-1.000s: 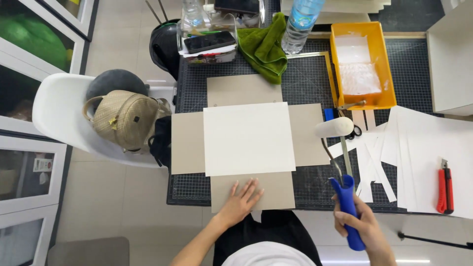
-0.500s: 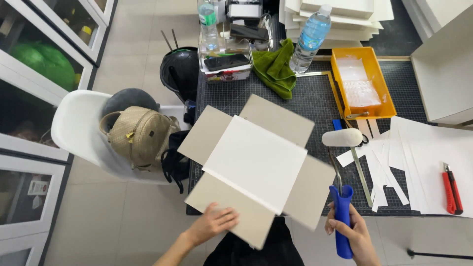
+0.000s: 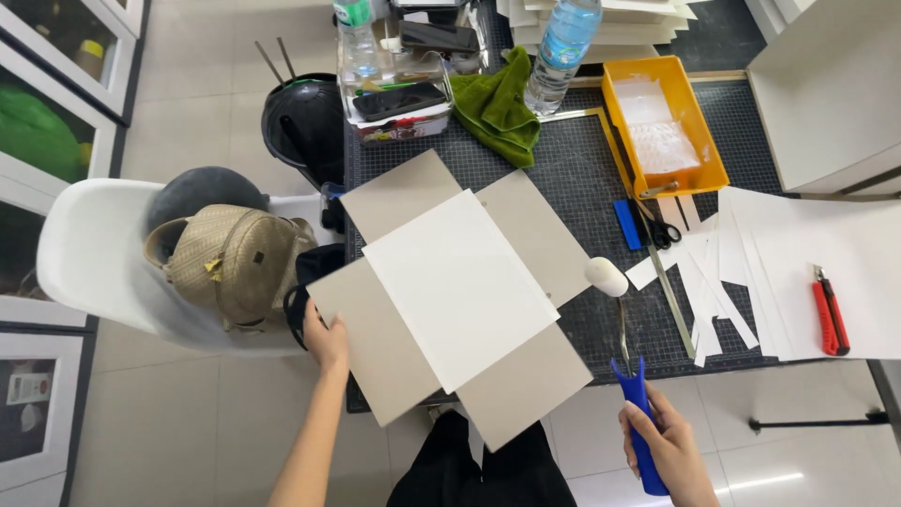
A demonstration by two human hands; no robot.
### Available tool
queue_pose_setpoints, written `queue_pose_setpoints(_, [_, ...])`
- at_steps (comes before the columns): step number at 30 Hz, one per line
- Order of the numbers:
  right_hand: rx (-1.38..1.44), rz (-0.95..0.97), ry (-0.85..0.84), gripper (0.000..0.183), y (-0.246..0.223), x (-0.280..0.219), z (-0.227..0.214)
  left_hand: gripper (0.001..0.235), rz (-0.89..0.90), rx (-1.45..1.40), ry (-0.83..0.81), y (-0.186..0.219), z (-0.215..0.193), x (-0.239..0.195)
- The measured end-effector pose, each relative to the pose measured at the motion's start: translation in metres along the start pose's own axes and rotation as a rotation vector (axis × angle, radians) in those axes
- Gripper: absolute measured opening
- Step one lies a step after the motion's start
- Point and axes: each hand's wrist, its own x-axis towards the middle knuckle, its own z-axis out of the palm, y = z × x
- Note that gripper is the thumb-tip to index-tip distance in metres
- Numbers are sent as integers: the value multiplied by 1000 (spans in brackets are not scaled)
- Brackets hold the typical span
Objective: Pressing and smoothing a white lining sheet onto a cardboard template using a scraper tool.
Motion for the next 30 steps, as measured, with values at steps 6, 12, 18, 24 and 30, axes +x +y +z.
queue_pose_setpoints(6, [-27,152,103,74,-20,-10,1,60,154,170,-184,7,39,102])
queue_pose_setpoints(12, [-142,292,210,73,-69,-29,23,60,219,229,-213,33,84,132])
queue_pose_setpoints(18, [-647,400,134,64,-80,-26,36,63,484,295,71,68,80,27])
queue_pose_setpoints(24, [-977,414,-25,61,-76,-8,64,66,731,565,-518,103,123,-116])
queue_pose_setpoints(30, [-1177,299,-96,59,-71,29,75,73,872,810,-381,96,128,-127])
